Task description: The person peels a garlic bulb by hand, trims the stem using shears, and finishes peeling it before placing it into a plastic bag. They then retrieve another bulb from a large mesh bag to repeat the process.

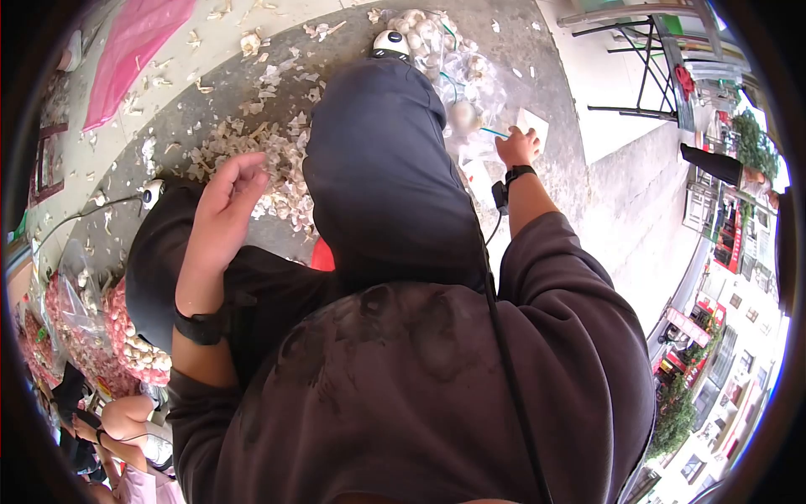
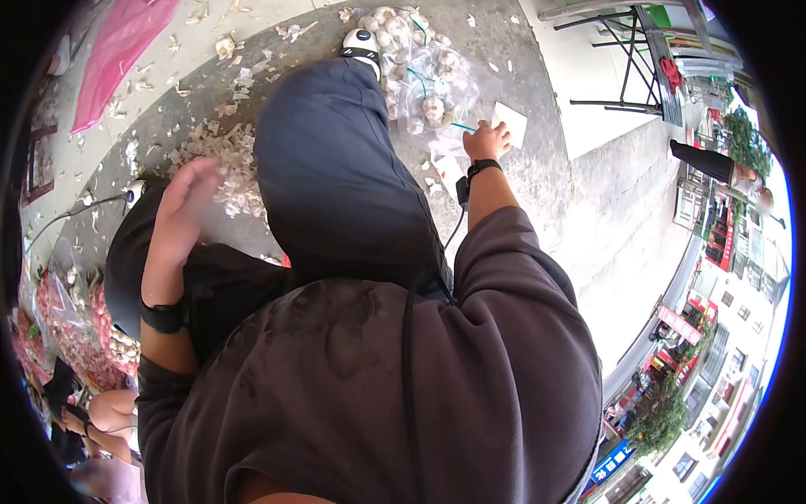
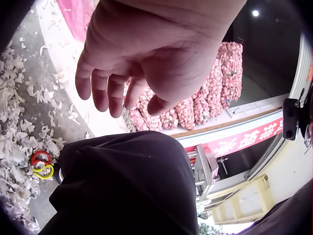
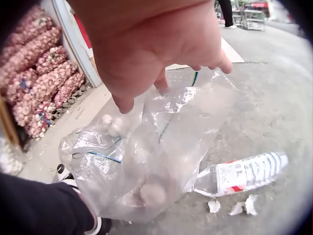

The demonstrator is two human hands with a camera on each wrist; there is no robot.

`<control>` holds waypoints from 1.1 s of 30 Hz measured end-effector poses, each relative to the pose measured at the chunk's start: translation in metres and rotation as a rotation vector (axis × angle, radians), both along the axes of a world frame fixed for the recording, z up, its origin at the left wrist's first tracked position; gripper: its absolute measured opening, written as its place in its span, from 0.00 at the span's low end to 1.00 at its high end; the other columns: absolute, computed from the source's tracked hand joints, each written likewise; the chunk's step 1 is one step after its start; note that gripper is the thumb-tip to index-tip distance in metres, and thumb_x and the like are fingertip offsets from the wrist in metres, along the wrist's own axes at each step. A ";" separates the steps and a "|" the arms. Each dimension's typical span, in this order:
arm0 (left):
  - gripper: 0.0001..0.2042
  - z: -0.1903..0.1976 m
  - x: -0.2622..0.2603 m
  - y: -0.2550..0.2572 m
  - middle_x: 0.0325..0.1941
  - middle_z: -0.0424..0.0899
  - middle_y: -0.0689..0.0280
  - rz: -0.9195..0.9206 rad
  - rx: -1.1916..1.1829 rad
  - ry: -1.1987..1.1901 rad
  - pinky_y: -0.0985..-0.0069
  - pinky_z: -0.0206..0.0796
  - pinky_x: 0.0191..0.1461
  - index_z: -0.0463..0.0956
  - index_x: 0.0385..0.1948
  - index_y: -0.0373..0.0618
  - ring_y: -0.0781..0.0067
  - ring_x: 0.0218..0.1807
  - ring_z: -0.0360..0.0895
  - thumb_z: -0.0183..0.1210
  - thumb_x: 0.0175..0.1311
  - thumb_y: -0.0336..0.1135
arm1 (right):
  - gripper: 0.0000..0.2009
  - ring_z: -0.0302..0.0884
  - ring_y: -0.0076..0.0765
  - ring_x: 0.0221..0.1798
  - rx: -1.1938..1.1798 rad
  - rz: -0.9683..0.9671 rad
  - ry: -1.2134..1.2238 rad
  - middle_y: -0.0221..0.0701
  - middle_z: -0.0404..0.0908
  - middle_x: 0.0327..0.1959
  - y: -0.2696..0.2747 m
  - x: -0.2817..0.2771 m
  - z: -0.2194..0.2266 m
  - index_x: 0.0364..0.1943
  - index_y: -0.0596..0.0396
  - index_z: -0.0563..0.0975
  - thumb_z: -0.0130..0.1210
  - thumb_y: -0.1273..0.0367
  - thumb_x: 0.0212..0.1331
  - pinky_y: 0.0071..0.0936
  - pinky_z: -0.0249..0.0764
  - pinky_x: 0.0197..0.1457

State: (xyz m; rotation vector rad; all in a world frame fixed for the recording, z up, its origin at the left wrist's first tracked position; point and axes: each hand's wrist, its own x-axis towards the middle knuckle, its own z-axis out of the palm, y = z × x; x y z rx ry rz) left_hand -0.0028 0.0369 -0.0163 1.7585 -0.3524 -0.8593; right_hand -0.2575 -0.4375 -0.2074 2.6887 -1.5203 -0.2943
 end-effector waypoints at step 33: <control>0.13 -0.026 0.009 -0.021 0.39 0.77 0.70 -0.075 0.196 0.164 0.84 0.64 0.37 0.72 0.53 0.41 0.85 0.37 0.70 0.53 0.69 0.29 | 0.27 0.70 0.61 0.58 0.296 -0.472 -0.126 0.55 0.71 0.53 0.030 0.099 -0.181 0.54 0.45 0.57 0.58 0.60 0.54 0.54 0.65 0.61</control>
